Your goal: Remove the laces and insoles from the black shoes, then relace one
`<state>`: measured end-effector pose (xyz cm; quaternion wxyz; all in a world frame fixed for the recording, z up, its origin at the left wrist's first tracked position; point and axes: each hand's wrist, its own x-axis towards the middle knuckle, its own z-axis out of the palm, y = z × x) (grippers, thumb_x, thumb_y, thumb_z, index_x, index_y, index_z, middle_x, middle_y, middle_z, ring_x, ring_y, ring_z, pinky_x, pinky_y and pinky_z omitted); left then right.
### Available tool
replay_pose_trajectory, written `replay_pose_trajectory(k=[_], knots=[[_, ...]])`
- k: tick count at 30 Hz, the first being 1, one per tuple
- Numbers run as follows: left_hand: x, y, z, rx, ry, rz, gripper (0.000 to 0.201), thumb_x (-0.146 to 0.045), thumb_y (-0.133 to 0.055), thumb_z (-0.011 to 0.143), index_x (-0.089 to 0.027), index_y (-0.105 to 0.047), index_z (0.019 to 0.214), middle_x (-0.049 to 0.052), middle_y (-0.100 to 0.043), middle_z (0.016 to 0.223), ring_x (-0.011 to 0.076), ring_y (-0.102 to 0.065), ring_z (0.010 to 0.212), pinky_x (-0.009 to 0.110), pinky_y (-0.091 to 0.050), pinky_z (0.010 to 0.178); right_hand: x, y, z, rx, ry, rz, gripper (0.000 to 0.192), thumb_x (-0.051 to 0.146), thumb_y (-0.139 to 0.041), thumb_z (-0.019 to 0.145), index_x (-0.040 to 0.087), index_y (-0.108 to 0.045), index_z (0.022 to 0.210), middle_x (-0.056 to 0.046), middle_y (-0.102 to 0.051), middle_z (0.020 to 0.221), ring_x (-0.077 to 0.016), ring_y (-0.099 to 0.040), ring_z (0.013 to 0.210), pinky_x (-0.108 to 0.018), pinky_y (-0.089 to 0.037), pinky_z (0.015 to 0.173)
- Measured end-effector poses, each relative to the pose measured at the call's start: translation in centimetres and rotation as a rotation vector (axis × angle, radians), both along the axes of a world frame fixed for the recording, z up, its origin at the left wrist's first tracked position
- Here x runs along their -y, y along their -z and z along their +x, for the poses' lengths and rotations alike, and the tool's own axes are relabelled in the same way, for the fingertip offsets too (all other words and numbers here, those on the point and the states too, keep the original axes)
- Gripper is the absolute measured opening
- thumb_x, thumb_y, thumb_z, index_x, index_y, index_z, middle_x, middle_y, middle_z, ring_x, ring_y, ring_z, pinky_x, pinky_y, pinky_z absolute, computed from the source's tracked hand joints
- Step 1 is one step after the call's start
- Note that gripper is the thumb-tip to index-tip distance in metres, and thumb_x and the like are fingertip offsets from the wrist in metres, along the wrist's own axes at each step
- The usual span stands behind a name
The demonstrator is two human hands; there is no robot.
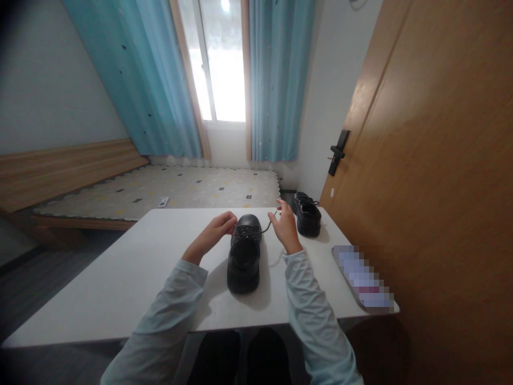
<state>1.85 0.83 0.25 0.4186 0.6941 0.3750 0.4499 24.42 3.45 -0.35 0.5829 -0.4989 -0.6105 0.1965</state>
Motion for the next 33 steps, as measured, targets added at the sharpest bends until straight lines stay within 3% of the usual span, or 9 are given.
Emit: replay_pose_trajectory(k=[2,4,9,17,22,26,33], knots=[[0.1,-0.2,0.0,-0.060,-0.016,0.032,0.028,-0.043,-0.050,0.083,-0.017,-0.051,0.074,-0.004,-0.049,0.062,0.0108,-0.046,0.059,0.024,-0.039,0.059,0.5,-0.5,-0.1,0.103,-0.039,0.036,0.033,0.033,-0.067,0.072,0.020,-0.061,0.102,-0.007,-0.062,0.092,-0.0183,-0.055,0.075,-0.032,-0.045,0.069],[0.2,-0.3,0.0,-0.128,-0.023,0.058,0.028,-0.042,-0.050,0.083,-0.016,-0.052,0.074,-0.003,-0.050,0.064,0.0110,-0.046,0.061,0.024,-0.038,0.059,1.1,-1.1,-0.3,0.249,-0.187,-0.026,0.022,0.039,-0.061,0.078,0.018,-0.064,0.084,-0.006,-0.063,0.083,-0.0163,-0.054,0.069,-0.030,-0.043,0.066],[0.2,-0.2,-0.1,-0.210,-0.008,0.055,0.028,-0.043,-0.057,0.079,-0.015,-0.055,0.076,-0.002,-0.053,0.068,0.0112,-0.046,0.064,0.023,-0.036,0.059,2.2,-1.8,-0.7,0.493,-0.526,-0.163,0.033,0.048,-0.067,0.073,0.015,-0.063,0.073,-0.004,-0.064,0.073,-0.0133,-0.053,0.065,-0.025,-0.040,0.060],[0.0,0.3,-0.7,-0.363,-0.023,0.098,0.025,-0.040,-0.065,0.074,-0.015,-0.062,0.081,-0.004,-0.051,0.064,0.0105,-0.043,0.061,0.023,-0.033,0.058,2.4,-1.7,-0.5,0.416,-0.691,-0.441,0.035,0.047,-0.067,0.071,0.014,-0.055,0.067,0.004,-0.050,0.053,-0.0065,-0.040,0.047,-0.019,-0.030,0.045],[-0.1,0.4,-0.8,-0.379,0.009,0.102,0.025,-0.040,-0.063,0.075,-0.015,-0.063,0.080,-0.003,-0.052,0.065,0.0108,-0.043,0.062,0.023,-0.034,0.060,3.0,-2.1,-0.6,0.321,-0.787,-0.580,0.030,0.042,-0.064,0.074,0.016,-0.048,0.069,0.003,-0.056,0.052,-0.0037,-0.036,0.040,-0.017,-0.023,0.038],[-0.1,0.4,-0.8,-0.388,0.012,0.101,0.025,-0.040,-0.063,0.075,-0.015,-0.064,0.077,-0.002,-0.053,0.065,0.0113,-0.044,0.063,0.023,-0.036,0.061,3.3,-2.6,-0.4,0.310,-0.799,-0.686,0.026,0.038,-0.063,0.074,0.015,-0.052,0.071,0.004,-0.055,0.045,-0.0031,-0.033,0.035,-0.016,-0.020,0.035],[-0.1,0.4,-0.9,-0.388,0.012,0.113,0.024,-0.039,-0.063,0.075,-0.015,-0.064,0.076,-0.001,-0.058,0.068,0.0119,-0.049,0.065,0.023,-0.039,0.063,3.6,-2.9,-0.5,0.182,-0.830,-0.696,0.031,0.041,-0.066,0.074,0.010,-0.064,0.072,0.005,-0.051,0.042,-0.0012,-0.028,0.031,-0.017,-0.014,0.032]])
